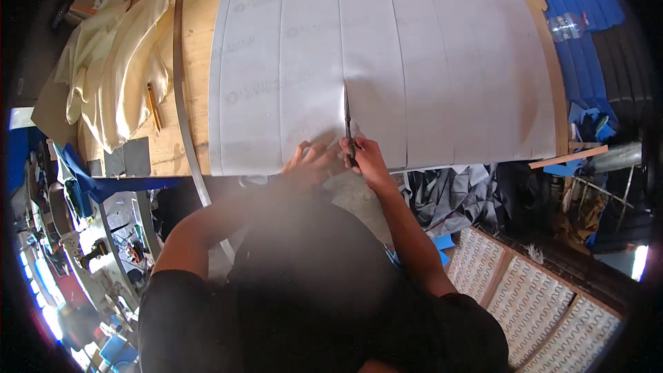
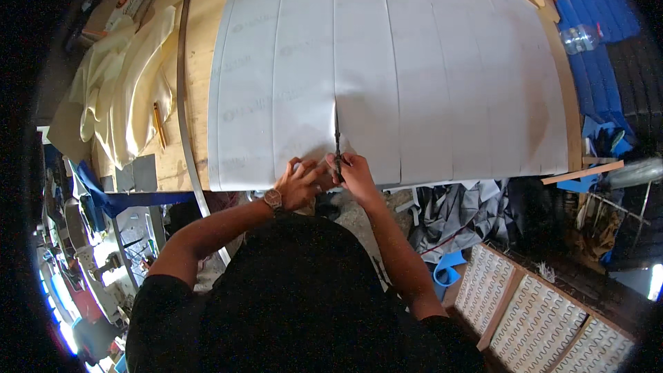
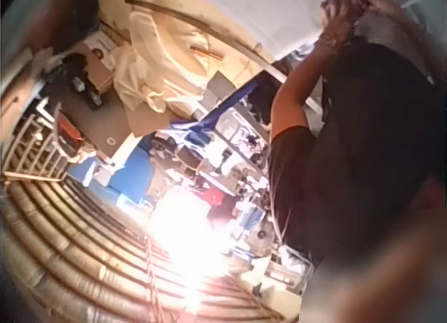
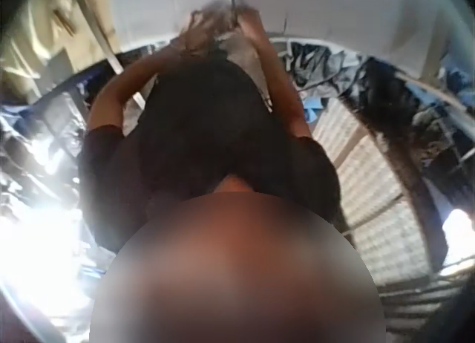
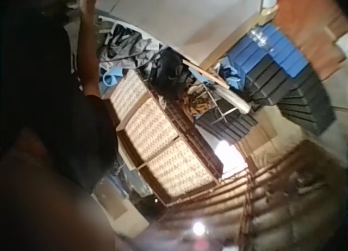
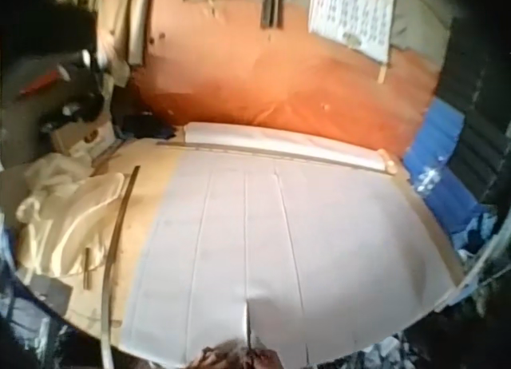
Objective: Measuring and cutting white upholstery fabric or leather on a workbench.
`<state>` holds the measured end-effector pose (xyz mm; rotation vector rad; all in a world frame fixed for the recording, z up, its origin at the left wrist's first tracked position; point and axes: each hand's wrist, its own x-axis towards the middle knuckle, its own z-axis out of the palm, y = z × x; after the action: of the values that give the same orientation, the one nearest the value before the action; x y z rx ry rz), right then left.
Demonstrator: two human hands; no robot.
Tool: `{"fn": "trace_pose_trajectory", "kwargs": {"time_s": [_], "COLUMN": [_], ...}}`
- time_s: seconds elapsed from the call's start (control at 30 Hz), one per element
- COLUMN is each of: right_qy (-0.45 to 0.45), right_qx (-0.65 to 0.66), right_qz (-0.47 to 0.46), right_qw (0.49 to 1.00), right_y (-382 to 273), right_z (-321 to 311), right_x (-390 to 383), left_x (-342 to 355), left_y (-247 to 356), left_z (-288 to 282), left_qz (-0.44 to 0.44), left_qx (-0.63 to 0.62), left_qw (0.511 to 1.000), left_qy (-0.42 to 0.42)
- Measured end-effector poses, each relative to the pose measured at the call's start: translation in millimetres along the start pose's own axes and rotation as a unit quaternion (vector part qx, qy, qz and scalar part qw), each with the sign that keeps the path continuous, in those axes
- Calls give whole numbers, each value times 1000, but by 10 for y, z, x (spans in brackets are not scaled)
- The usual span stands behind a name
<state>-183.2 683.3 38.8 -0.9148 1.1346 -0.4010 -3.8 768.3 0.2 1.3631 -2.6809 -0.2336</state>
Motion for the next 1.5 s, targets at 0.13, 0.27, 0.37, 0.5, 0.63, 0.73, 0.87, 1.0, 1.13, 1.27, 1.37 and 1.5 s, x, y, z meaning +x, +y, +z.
{"fn": "trace_pose_trajectory", "kwargs": {"time_s": [0.13, 0.27, 0.37, 0.5, 0.63, 0.73, 0.87, 1.0, 1.13, 1.27, 1.37, 1.5], "right_qy": [6, 27, 18, 14, 29, 37, 48, 47, 42, 35, 34, 31], "right_qx": [2, -31, -19, 0, -35, -41, -53, -61, -73, -71, -86, -88], "right_qz": [-4, -11, -9, -5, -4, -9, -21, -50, -66, -85, -86, -89], "right_qw": [1000, 999, 1000, 1000, 999, 998, 997, 996, 994, 993, 992, 992], "right_y": [-251, -532, -746, -1049, -1409, -1681, -2016, -2301, -2559, -2770, -2903, -3041], "right_z": [-22, -19, -40, -43, -55, -57, -71, -92, -115, -121, -130, -156], "right_x": [356, 724, 1017, 1468, 1952, 2293, 2719, 3137, 3522, 3809, 3973, 4154], "left_x": [35, 88, 104, 97, 84, 89, 75, 1, -115, -153, -130, -102], "left_y": [-20, -4, 10, -54, -115, -149, -145, -132, -112, -133, -147, -105], "left_z": [5, -95, -143, -33, 154, 229, 303, 502, 682, 677, 628, 671], "left_qz": [-2, -18, -33, -13, 9, 13, 1, 5, 6, 45, 43, -4], "left_qx": [-19, -29, -71, -34, 77, 174, 46, 79, 76, 90, 67, 87], "left_qw": [998, 998, 993, 994, 985, 973, 978, 976, 984, 990, 991, 981], "left_qy": [62, 47, 90, 105, 155, 155, 202, 202, 161, 101, 106, 174]}}
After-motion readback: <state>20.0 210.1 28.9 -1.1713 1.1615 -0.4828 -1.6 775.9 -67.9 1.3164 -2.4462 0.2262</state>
